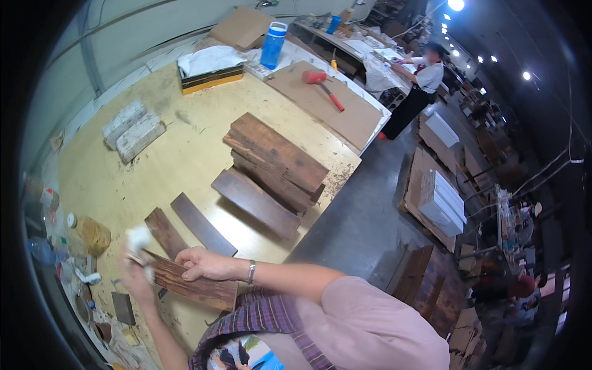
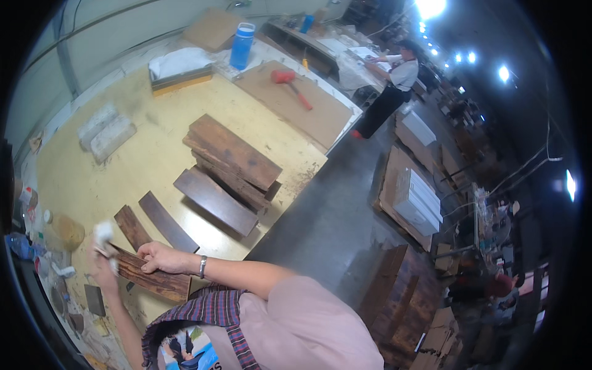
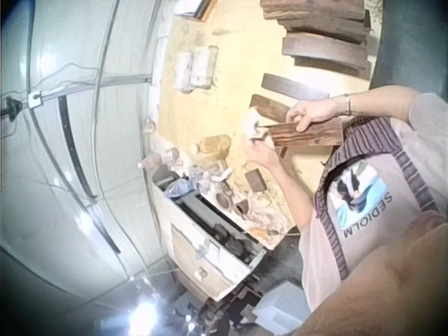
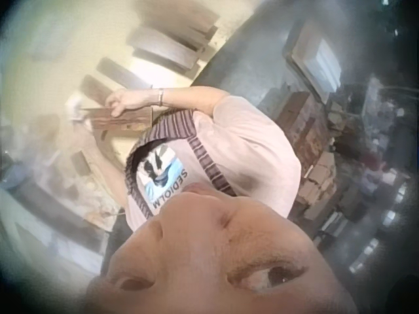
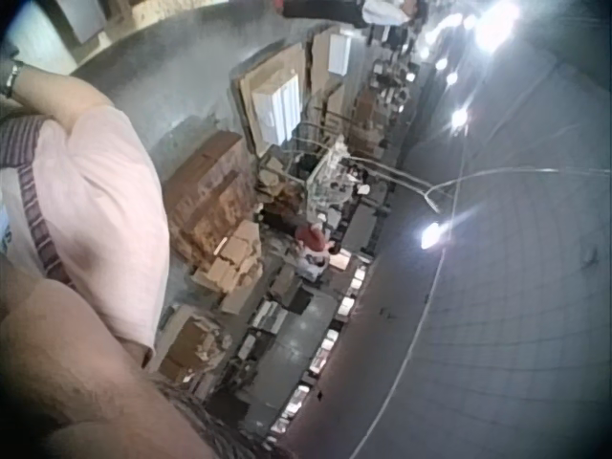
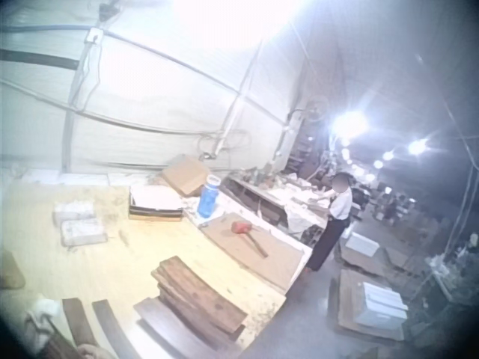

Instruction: The person pours liquid from a bottle onto a cloth and wipes wood blocks, then continues applying the liquid to other wood pieces using a yellow sponge before stacking them on the workbench.

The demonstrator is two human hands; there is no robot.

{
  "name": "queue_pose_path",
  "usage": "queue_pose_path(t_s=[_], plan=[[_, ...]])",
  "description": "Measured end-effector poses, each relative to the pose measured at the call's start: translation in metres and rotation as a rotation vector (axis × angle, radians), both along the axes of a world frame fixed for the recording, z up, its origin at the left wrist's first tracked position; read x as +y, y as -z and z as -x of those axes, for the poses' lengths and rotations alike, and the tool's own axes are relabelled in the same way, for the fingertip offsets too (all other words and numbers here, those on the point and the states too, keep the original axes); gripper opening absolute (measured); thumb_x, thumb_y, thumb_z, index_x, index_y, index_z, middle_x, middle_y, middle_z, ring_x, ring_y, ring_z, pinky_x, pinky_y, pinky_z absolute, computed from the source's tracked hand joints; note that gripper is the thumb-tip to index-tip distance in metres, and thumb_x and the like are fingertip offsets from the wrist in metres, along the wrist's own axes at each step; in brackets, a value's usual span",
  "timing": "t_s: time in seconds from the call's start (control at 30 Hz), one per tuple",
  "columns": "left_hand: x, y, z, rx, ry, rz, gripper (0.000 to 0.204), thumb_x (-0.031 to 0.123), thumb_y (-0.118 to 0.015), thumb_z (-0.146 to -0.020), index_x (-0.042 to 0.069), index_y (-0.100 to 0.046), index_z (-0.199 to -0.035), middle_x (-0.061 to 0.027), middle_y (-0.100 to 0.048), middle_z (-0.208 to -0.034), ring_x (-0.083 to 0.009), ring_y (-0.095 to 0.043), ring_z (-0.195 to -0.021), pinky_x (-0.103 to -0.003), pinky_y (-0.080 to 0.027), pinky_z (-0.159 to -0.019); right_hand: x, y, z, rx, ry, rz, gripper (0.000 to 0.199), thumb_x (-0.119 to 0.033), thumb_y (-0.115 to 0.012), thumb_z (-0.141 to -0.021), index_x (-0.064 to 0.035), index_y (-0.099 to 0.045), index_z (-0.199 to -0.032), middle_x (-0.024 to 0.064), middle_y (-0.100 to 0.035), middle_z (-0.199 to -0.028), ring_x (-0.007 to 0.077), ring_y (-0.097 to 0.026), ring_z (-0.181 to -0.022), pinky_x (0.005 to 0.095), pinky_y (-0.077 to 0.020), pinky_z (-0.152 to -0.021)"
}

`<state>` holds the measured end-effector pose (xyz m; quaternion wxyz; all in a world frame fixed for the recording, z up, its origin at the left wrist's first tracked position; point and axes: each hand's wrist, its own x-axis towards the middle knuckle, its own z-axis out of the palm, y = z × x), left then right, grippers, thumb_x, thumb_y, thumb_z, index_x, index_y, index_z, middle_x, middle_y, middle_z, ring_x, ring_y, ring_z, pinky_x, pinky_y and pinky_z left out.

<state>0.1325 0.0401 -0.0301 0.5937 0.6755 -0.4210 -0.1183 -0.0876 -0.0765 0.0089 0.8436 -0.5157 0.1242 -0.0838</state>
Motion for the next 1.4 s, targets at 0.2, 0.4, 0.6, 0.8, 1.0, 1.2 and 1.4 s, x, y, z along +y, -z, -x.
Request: queue_pose_path(t_s=[0.2, 0.4, 0.6, 0.8, 1.0, 1.2, 1.4], plan=[[0.045, -0.014, 0.012, -0.159, -0.129, -0.329, 0.034, 0.016, -0.066, -0.086, 0.003, -0.064, -0.116, -0.0116, -0.066, -0.110, -0.0275, -0.060, -0.107, -0.037, -0.045, -0.097, -0.002, -0.032, 0.028, -0.009, 0.275, -0.555, 0.032, -0.004, -0.057, -0.091, -0.0117, -0.045, -0.120, 0.0113, -0.063, -0.106, 0.0303, -0.067, -0.091, 0.0430, -0.0570, -0.081], [0.097, 0.004, 0.002, -0.111, -0.387, -0.329, 0.030, 0.013, -0.071, -0.082, 0.004, -0.069, -0.111, -0.0133, -0.068, -0.112, -0.0268, -0.064, -0.101, -0.036, -0.050, -0.088, -0.033, -0.023, 0.038, -0.070, 0.291, -0.383, 0.043, -0.010, -0.055, -0.096, -0.0089, -0.038, -0.136, 0.0175, -0.060, -0.121, 0.0366, -0.067, -0.100, 0.0500, -0.0585, -0.084], [0.185, 0.028, -0.062, -0.358, -0.773, -0.526, 0.025, 0.012, -0.068, -0.085, 0.001, -0.068, -0.107, -0.0150, -0.069, -0.108, -0.0302, -0.064, -0.102, -0.037, -0.049, -0.089, -0.023, -0.012, 0.021, 0.033, 0.284, -0.247, 0.043, -0.012, -0.061, -0.094, -0.0014, -0.048, -0.134, 0.0093, -0.061, -0.123, 0.0196, -0.062, -0.108, 0.0338, -0.0500, -0.096], [0.216, 0.054, -0.053, -0.401, -0.952, -0.925, 0.042, 0.023, -0.076, -0.077, 0.007, -0.065, -0.114, -0.0103, -0.064, -0.117, -0.0327, -0.056, -0.112, -0.043, -0.045, -0.092, -0.025, -0.009, 0.014, 0.105, 0.338, -0.239, 0.042, -0.008, -0.059, -0.094, -0.0016, -0.049, -0.134, 0.0089, -0.065, -0.119, 0.0193, -0.065, -0.105, 0.0340, -0.0529, -0.093], [0.209, 0.037, -0.044, 0.022, -0.841, -0.310, 0.046, 0.010, -0.076, -0.076, 0.004, -0.063, -0.120, -0.0122, -0.065, -0.111, -0.0263, -0.062, -0.104, -0.037, -0.049, -0.090, -0.021, -0.014, 0.003, 0.159, 0.399, -0.194, 0.036, -0.005, -0.058, -0.092, 0.0012, -0.054, -0.128, 0.0092, -0.067, -0.113, 0.0168, -0.066, -0.100, 0.0307, -0.0515, -0.091], [0.085, -0.078, 0.053, -0.034, -0.173, -0.106, 0.049, 0.003, -0.077, -0.073, 0.001, -0.062, -0.120, -0.0101, -0.064, -0.109, -0.0224, -0.061, -0.104, -0.034, -0.048, -0.087, -0.017, -0.032, -0.016, 0.140, 0.352, -0.078, 0.032, -0.001, -0.055, -0.092, 0.0039, -0.054, -0.124, 0.0107, -0.066, -0.110, 0.0169, -0.065, -0.096, 0.0293, -0.0521, -0.087], [0.006, -0.101, 0.066, -0.332, -0.193, -0.005, 0.045, 0.002, -0.077, -0.070, 0.001, -0.062, -0.112, -0.0134, -0.061, -0.102, -0.0301, -0.061, -0.096, -0.038, -0.049, -0.084, -0.016, -0.044, -0.011, 0.091, 0.267, 0.029, 0.030, 0.001, -0.055, -0.092, 0.0052, -0.054, -0.122, 0.0114, -0.068, -0.110, 0.0155, -0.065, -0.096, 0.0291, -0.0519, -0.087]])
